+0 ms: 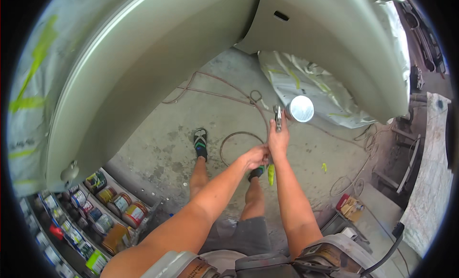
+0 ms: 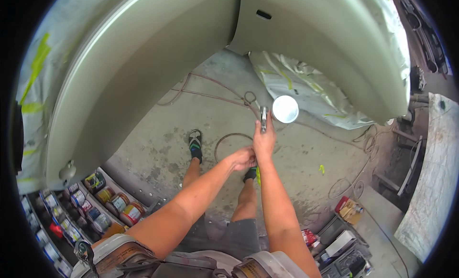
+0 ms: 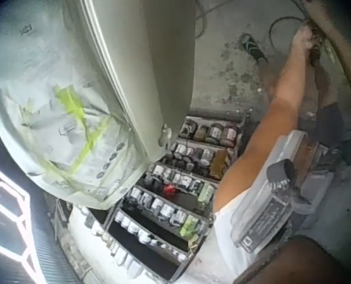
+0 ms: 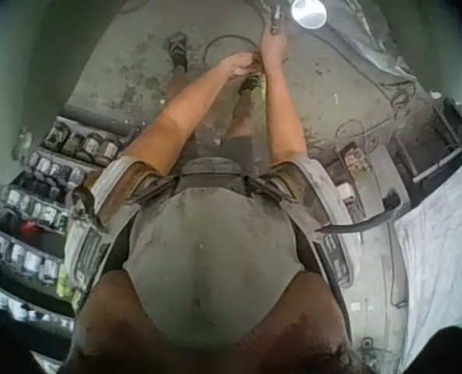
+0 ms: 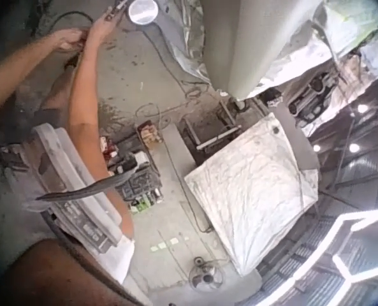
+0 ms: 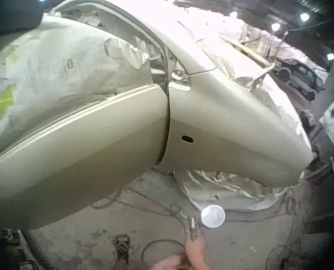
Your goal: Painting the exterior of a car using a professional spray gun and prepping materials.
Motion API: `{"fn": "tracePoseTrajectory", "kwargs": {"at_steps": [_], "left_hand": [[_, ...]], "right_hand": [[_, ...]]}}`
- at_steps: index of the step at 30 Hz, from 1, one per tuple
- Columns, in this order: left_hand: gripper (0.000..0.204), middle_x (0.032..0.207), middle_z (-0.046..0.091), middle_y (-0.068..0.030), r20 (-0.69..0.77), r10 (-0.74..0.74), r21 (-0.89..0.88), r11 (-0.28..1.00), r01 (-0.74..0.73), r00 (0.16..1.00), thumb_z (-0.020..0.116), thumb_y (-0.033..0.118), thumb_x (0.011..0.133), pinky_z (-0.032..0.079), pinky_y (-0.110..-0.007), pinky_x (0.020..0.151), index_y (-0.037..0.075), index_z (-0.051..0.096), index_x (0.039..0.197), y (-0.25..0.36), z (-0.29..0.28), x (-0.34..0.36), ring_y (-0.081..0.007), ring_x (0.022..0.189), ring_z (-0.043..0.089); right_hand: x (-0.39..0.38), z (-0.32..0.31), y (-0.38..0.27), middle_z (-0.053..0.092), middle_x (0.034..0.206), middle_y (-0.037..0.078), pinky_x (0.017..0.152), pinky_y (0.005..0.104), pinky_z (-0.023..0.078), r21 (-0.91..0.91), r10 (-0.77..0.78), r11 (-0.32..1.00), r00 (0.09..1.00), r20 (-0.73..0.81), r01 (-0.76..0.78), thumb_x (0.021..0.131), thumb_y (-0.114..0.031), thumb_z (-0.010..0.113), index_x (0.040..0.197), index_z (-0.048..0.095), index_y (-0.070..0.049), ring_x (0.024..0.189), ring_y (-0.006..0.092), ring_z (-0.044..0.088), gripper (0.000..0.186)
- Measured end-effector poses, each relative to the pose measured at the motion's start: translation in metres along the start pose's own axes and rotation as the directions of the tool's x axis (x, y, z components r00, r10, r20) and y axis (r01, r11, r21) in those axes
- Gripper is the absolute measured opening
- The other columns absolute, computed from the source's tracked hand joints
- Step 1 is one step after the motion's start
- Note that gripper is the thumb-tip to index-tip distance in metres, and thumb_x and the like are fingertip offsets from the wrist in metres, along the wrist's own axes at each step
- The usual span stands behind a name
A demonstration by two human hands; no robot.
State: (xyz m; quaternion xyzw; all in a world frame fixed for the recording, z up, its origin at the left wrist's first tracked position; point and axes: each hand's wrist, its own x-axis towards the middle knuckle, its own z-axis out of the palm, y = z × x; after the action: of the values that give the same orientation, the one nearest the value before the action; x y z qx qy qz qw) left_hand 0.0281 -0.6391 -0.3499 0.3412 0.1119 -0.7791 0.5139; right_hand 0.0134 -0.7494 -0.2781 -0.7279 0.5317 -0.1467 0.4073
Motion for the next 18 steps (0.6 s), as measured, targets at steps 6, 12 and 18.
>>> {"fn": "tracePoseTrajectory", "kwargs": {"at_steps": [6,12,18], "left_hand": [[0.013,0.092,0.060,0.0064,-0.260,-0.093,0.192,0.970,0.146,0.961,0.049,0.021,0.098,0.043,-0.030,0.069,0.018,0.060,0.104,0.097,-0.092,0.026,-0.0085,0.081,0.052],[0.016,0.096,0.060,0.0034,-0.246,-0.085,0.204,0.969,0.137,0.966,0.049,0.024,0.100,0.044,-0.029,0.076,0.016,0.058,0.110,0.139,-0.177,0.008,-0.0076,0.086,0.053],[0.019,0.103,0.062,-0.0028,-0.366,0.037,0.144,0.989,0.017,0.930,0.046,0.020,0.102,0.048,-0.032,0.073,0.008,0.057,0.112,0.143,-0.159,0.005,-0.0125,0.086,0.058]], "right_hand": [[0.049,0.130,0.005,0.061,0.115,0.026,0.092,0.0469,0.045,-0.115,-0.002,0.993,0.997,-0.072,-0.006,0.088,-0.018,0.060,0.123,0.056,0.001,0.107,0.0442,0.057,0.039],[0.060,0.204,-0.027,0.062,0.110,0.027,0.088,0.0491,0.046,-0.036,0.061,0.998,0.991,0.118,-0.057,0.086,-0.016,0.060,0.119,0.058,-0.001,0.102,0.0456,0.058,0.036],[0.072,0.208,-0.017,0.057,0.128,0.024,0.096,0.0416,0.045,0.153,-0.021,0.988,1.000,0.020,0.018,0.087,-0.014,0.060,0.137,0.050,-0.005,0.115,0.0395,0.057,0.052]]}}
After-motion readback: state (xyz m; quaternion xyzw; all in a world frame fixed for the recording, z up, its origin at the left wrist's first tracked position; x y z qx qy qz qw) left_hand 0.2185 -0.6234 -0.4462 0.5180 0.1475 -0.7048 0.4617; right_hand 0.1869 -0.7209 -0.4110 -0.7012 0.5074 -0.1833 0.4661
